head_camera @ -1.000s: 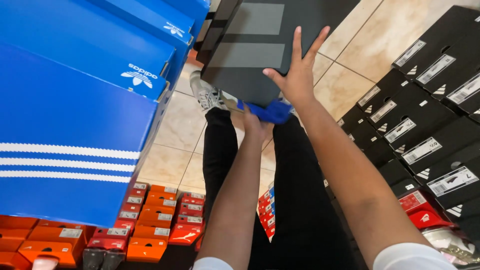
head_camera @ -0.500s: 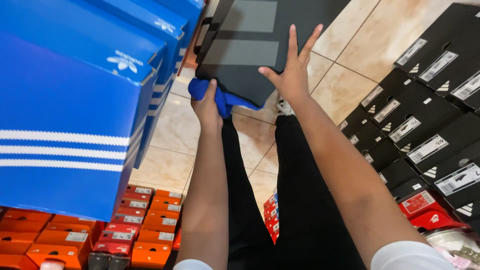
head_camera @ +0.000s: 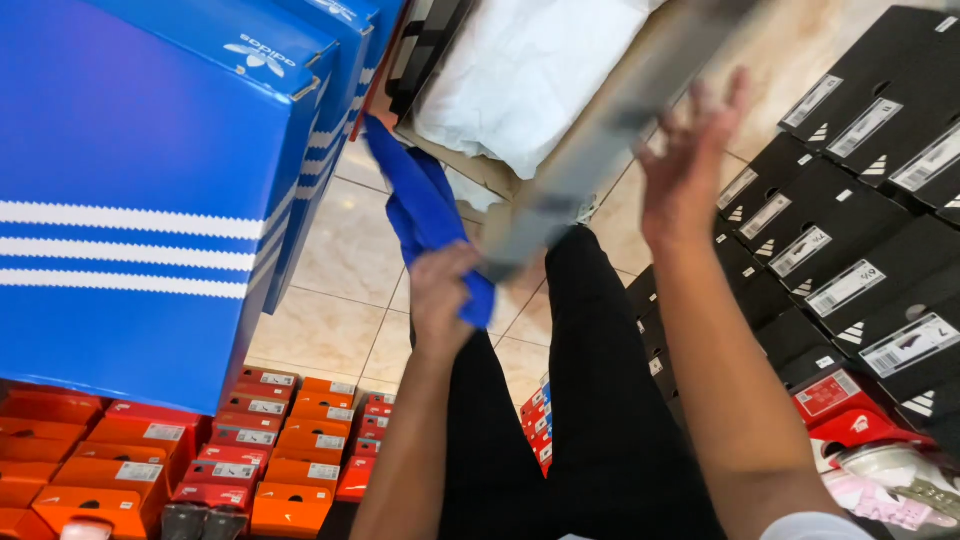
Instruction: Clean and organize shoeboxes in a storage area using a cloth
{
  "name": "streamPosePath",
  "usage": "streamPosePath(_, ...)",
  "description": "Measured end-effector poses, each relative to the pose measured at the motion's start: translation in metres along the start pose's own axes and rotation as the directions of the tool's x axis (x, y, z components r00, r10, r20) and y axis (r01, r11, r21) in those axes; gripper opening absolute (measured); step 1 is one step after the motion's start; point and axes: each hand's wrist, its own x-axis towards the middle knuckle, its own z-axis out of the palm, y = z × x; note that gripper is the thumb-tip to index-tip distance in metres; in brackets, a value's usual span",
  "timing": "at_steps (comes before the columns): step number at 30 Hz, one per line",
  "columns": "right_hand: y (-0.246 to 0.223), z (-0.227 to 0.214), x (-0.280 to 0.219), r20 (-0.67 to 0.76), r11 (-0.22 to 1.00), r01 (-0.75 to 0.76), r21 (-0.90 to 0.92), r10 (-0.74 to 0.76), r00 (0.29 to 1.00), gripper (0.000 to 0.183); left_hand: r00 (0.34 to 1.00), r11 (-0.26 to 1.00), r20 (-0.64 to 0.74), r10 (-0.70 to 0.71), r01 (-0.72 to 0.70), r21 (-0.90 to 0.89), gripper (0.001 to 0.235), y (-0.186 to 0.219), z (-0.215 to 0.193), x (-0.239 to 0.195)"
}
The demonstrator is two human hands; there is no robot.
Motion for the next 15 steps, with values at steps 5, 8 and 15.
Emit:
streamPosePath(5, -0.061, 0.005, -0.045, -0.065, 0.835, 0.024, -0.549, -0.071, 0.995, 0.103, 0.829, 0.987, 0.559, -0.016, 0.104, -0.126, 0.028, 0.023, -0.017, 0.006)
streamPosePath(8, -0.032, -0.031, -0.053, -0.216, 0.799, -0.071, -0.598, -0.075, 0.974, 0.107, 0.805, 0.901, 0.575, -0.149, 0.349, -0.256, 0.028, 0.021, -0.027, 0.013)
streamPosePath(15, -0.008, -0.058, -0.053, -0.163, 0.973, 0.106, -0.206, -0.141, 0.977, 0.072, 0.868, 0.021, 0.272, -0.415, 0.308, -0.951, 0.062, 0.068, -0.006, 0.110)
